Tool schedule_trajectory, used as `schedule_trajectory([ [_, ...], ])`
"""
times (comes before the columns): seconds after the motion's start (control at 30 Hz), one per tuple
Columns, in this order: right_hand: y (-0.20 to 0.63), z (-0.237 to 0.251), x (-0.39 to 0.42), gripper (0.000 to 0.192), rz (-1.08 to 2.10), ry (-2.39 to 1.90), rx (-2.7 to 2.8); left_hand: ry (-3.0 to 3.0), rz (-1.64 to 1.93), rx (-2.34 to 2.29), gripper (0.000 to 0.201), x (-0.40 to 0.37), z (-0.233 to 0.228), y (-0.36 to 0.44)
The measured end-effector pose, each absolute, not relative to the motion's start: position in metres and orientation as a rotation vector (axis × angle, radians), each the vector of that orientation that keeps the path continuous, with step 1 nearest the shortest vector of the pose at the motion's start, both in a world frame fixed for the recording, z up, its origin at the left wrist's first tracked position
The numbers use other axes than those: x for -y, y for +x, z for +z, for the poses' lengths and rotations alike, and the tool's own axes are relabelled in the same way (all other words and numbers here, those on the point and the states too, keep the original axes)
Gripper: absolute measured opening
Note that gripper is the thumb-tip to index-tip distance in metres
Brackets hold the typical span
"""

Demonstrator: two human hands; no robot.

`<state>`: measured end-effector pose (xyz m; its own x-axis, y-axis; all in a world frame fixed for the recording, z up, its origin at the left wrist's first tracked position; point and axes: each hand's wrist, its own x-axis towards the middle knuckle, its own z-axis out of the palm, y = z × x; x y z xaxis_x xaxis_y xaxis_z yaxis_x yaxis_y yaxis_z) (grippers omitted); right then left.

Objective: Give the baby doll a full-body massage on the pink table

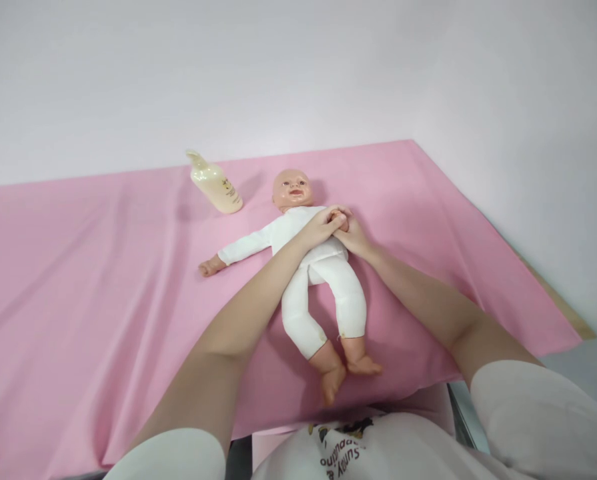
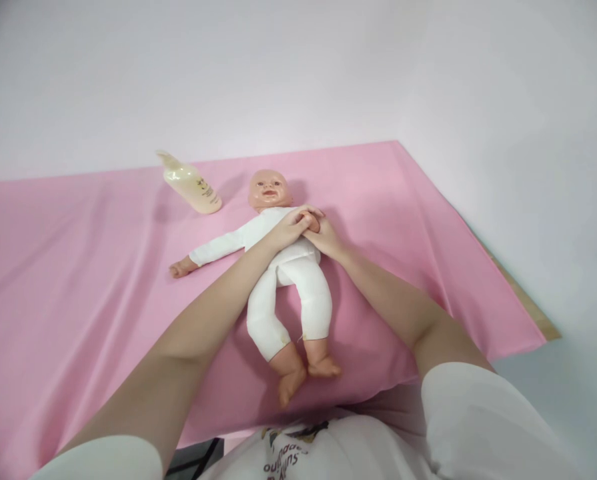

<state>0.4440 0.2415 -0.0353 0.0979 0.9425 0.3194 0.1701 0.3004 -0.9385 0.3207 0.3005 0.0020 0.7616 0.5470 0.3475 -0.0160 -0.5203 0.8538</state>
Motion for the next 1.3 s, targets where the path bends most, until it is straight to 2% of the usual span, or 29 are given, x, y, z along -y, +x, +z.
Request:
schedule_trajectory([
  [0.13, 0.445, -0.034, -0.240, 0.038, 0.797, -1.091, 1.321, 1.965, 0.745, -0.427, 0.070, -0.298, 0.005, 0.321],
  [0.37, 0.442, -0.031, -0.241, 0.040, 0.834, -1.150, 1.307, 1.948, 0.741, -0.429, 0.069, -0.297, 0.007, 0.320],
  [0.53, 0.442, -0.030, -0.241, 0.022, 0.809, -1.250, 1.358, 1.964, 0.725, -0.425, 0.056, -0.299, 0.004, 0.320],
  [0.63, 0.445, -0.033, -0.242, 0.017, 0.814, -1.222, 1.378, 1.964, 0.705, -0.440, 0.048, -0.298, 0.003, 0.321],
  [0.9, 0.445, -0.036, -0.245, 0.015, 0.784, -1.173, 1.378, 1.975, 0.708, -0.431, 0.032, -0.295, 0.005, 0.321],
  [1.3, 0.445, -0.042, -0.248, 0.022, 0.744, -1.111, 1.392, 1.974, 0.698, -0.425, 0.032, -0.292, 0.010, 0.319],
])
